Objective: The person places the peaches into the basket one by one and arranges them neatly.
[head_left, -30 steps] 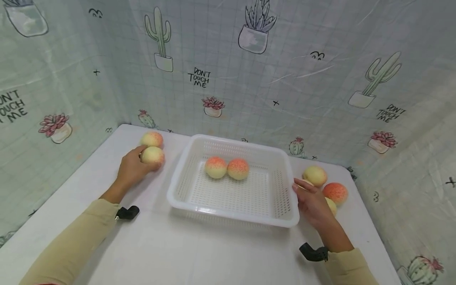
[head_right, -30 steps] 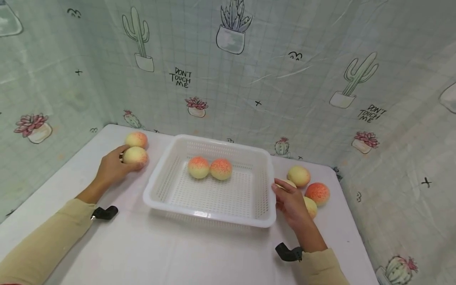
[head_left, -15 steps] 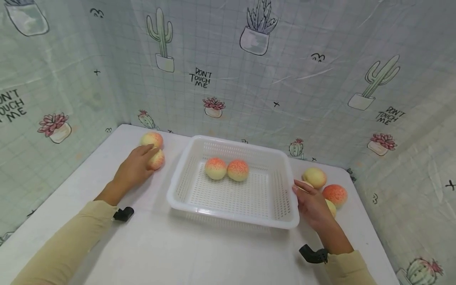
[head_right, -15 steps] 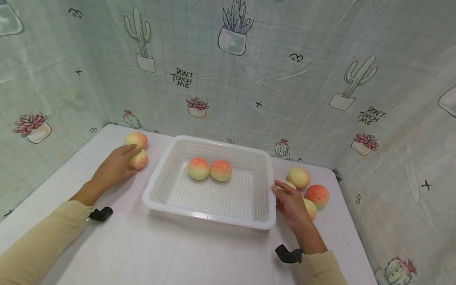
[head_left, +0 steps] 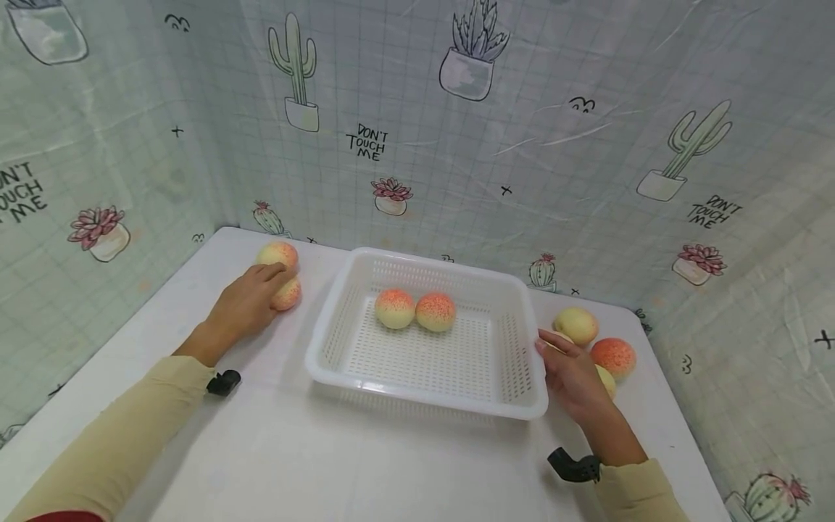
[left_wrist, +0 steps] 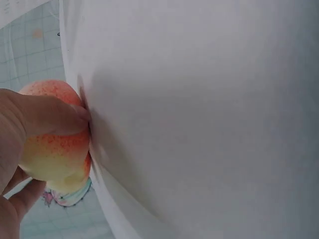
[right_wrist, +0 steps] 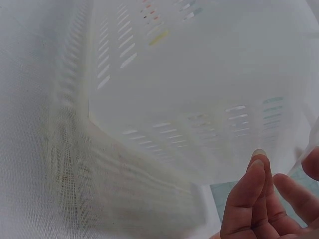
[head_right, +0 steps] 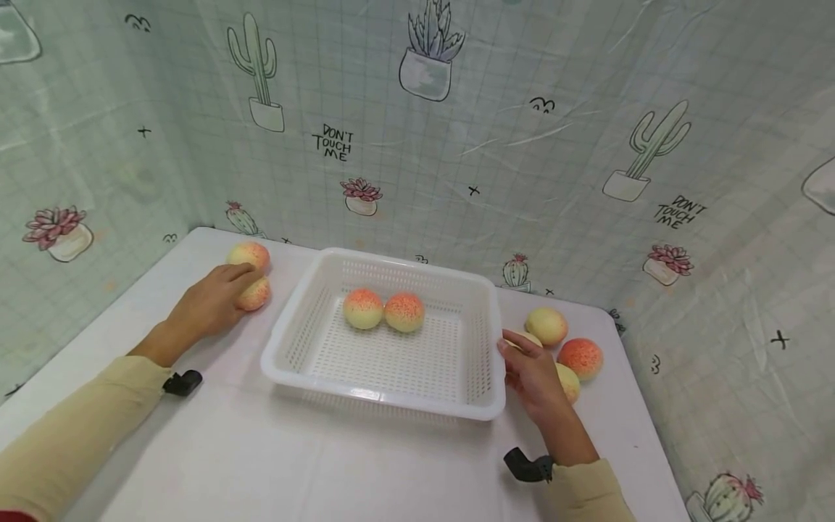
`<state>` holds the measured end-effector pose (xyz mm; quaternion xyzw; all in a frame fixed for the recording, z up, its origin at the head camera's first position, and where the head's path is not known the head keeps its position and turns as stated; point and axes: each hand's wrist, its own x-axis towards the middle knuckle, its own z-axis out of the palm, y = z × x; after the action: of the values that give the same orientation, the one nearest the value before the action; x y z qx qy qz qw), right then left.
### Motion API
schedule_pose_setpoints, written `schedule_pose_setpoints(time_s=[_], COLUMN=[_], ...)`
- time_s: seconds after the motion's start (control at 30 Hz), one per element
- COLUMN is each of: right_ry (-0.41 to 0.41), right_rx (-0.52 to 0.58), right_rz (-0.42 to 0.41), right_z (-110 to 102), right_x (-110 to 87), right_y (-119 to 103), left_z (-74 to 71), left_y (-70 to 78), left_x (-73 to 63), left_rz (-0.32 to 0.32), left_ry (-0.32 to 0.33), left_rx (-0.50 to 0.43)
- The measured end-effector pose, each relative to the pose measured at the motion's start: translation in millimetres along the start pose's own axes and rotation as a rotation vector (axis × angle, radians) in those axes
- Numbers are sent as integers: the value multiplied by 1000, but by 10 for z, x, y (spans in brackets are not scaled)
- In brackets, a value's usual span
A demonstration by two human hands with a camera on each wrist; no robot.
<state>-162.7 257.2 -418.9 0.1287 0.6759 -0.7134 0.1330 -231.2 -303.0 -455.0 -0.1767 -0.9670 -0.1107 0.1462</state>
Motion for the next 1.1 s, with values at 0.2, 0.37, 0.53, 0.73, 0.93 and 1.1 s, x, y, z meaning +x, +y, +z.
schedule_pose_setpoints(time_s=[0.2, 0.37, 0.53, 0.73, 0.93, 1.1], right_ry=[-6, -10, -10, -3, -2, -2], right_rx=[-5, -6, -10, -17, -21, -18], right_rz=[-5, -2, -2, 2, 2, 1], right_z=[5, 6, 2, -10, -12, 1], right_x=[-12, -8, 3, -3, -14, -13], right_y=[-3, -6, -4, -1, -7, -17], left_z=[-19, -39, -100, -163, -242, -342], left_y=[-35, -54, -31, -2, 54, 132], left_x=[-28, -66, -90, -86, -63, -45], left_rz=[-33, -58, -96, -84, -21, -13], left_ry=[-12, -5, -15, 16, 88, 121], left_rx=[-46, -94, -149, -176, -172, -185])
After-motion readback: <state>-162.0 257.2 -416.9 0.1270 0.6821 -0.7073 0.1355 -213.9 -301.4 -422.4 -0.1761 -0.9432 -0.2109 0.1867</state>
